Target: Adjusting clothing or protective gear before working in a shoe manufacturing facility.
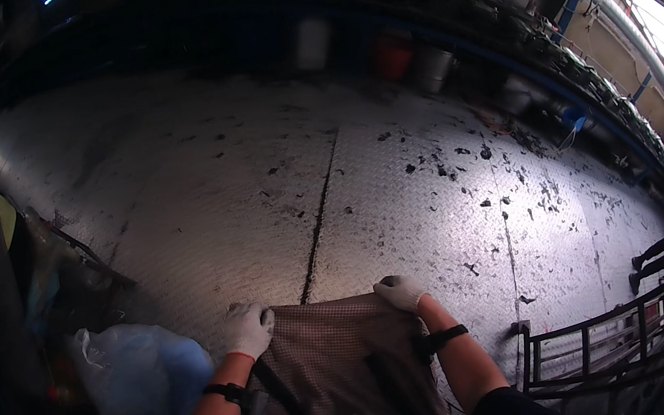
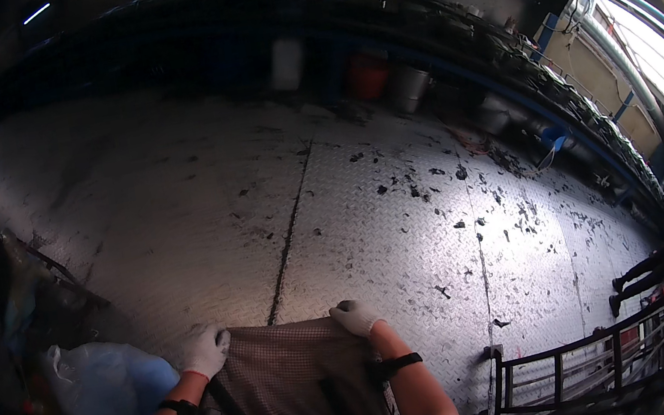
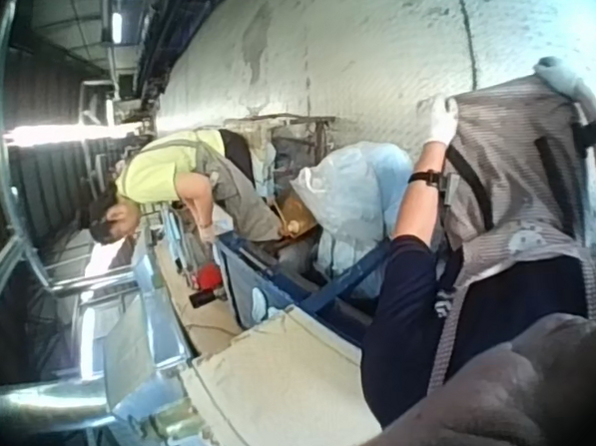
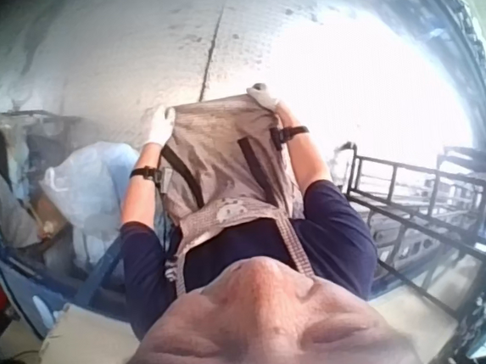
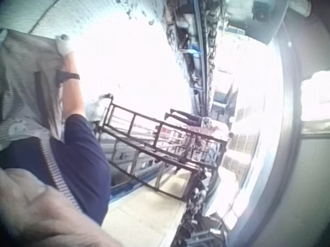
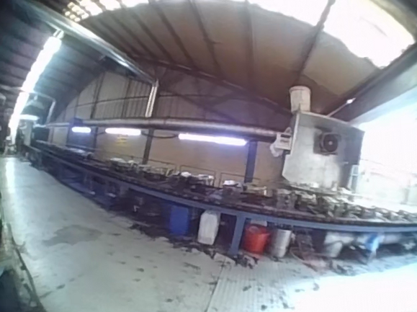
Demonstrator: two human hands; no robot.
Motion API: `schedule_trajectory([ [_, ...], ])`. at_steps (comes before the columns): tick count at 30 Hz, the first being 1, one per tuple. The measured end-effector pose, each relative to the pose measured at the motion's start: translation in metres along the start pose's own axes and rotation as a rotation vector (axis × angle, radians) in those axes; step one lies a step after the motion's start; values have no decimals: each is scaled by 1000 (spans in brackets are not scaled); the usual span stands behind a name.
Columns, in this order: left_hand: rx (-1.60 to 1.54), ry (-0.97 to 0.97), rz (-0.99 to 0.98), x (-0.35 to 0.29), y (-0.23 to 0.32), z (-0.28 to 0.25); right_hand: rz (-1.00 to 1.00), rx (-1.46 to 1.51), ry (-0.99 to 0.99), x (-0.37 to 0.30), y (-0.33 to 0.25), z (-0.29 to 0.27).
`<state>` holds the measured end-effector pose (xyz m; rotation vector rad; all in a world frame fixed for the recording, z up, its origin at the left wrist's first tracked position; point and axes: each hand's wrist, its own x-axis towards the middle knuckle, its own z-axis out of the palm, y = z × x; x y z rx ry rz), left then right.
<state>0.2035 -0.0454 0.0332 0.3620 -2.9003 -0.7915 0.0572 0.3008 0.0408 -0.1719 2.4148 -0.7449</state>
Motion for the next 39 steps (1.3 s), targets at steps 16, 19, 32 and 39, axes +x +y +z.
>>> schedule_trajectory([
  [16, 40, 6, 11, -3, 11, -13, 8, -39, 25, -7, -5, -2],
  [19, 61, 0, 22, -2, 12, -14, 2, -22, 22, -6, -4, -2],
  [32, 19, 9, 71, 1, 4, -5, -20, -23, 43, -9, -4, -4],
  [39, 34, 2, 63, 1, 2, 1, -17, -27, 27, -6, 5, -3],
])
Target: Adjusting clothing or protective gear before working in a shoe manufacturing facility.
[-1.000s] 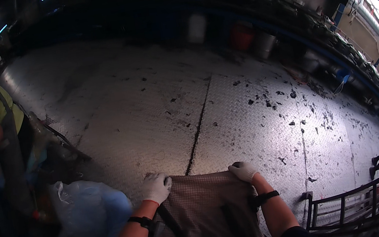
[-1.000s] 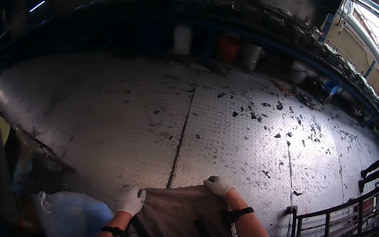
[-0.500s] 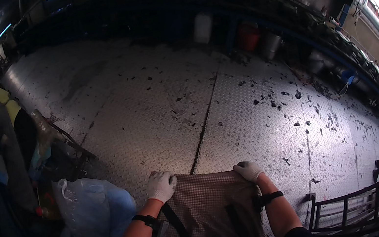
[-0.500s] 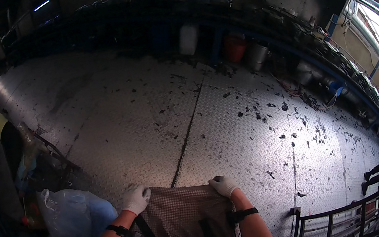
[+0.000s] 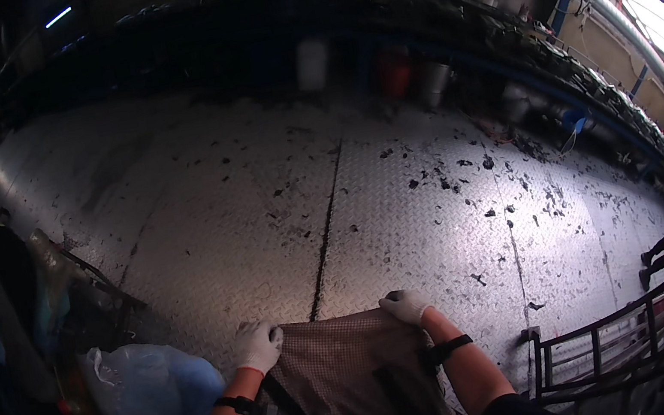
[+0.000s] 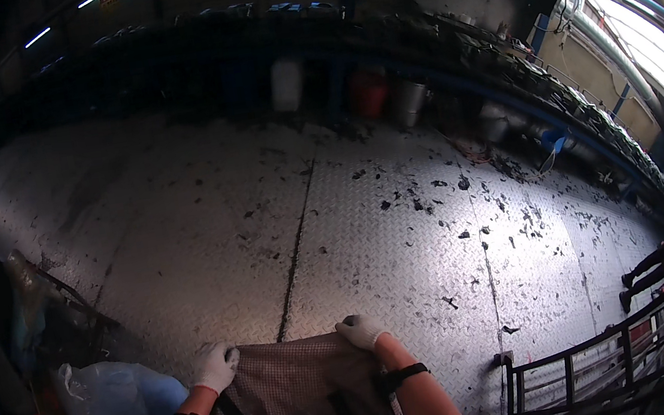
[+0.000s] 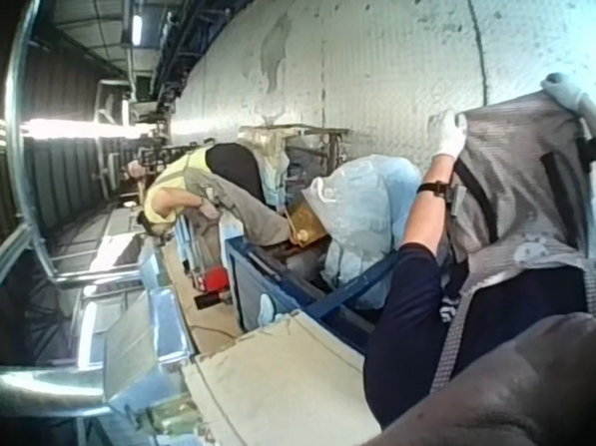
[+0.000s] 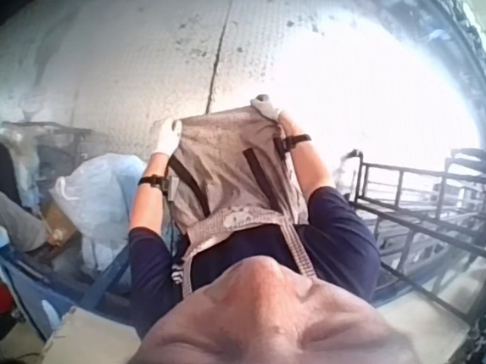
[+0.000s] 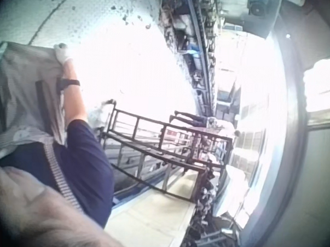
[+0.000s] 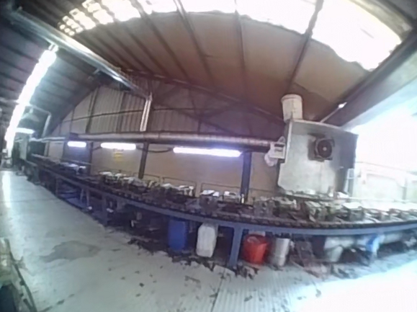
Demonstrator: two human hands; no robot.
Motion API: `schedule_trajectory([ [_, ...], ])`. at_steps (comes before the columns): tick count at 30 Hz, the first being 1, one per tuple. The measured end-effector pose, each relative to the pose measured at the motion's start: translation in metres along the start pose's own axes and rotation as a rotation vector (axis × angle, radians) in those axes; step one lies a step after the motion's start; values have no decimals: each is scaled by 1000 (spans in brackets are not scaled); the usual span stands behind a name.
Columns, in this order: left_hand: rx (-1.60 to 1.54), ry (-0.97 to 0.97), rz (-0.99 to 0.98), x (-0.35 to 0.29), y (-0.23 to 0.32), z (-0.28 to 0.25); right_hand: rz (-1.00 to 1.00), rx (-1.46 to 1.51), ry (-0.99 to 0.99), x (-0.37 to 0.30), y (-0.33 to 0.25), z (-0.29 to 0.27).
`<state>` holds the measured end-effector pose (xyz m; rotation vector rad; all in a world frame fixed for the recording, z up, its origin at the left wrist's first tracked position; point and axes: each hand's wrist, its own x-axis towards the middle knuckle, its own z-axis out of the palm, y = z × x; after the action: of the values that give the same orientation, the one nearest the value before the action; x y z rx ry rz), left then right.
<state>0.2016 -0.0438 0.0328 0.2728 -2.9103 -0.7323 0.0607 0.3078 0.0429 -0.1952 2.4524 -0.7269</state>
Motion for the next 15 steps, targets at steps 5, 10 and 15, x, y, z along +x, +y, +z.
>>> schedule_trajectory([
  [5, -200, -393, -229, 25, -9, -16, -2, -5, 7, 0, 3, 1],
  [10, 43, -206, -235, 19, 2, 0, -6, -10, 27, 4, 8, 8],
  [15, -55, -111, -177, 19, 5, 6, -29, 48, 27, 12, 18, 6],
])
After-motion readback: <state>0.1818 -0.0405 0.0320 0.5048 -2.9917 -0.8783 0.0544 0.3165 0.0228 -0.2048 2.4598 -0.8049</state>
